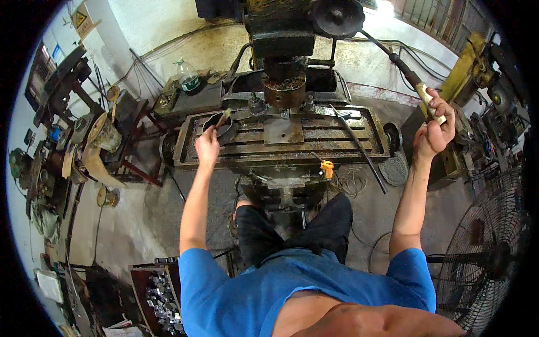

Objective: The person operates a drilling machine by placing metal components onto the worktable, using a brush to clear debris, and lowering the drill head to process each piece before placing them back into a storage bin.

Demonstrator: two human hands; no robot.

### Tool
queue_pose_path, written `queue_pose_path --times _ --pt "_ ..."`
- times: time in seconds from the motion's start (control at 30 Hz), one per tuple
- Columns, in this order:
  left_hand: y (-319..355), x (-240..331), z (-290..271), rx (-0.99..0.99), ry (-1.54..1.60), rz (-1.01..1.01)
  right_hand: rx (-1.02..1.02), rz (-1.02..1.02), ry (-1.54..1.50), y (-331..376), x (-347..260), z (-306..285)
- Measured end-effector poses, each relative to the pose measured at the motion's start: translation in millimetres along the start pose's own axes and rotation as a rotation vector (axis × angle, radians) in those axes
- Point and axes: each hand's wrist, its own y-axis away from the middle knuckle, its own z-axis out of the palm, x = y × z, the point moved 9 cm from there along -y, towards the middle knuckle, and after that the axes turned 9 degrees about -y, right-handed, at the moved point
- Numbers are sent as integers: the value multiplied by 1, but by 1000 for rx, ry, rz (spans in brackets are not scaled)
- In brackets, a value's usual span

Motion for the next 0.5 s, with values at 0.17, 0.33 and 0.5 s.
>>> queue_pose_path --times 0.17,0.33,0.5 --pt "25 89 64 -480 702 -298 27 -5 1 -3 0 -2" --pt "5 106 110 -330 520 -326 36 21 -16 -3 -1 -1" --pt "12 94 156 -319 492 -307 50 38 -14 0 -1 0"
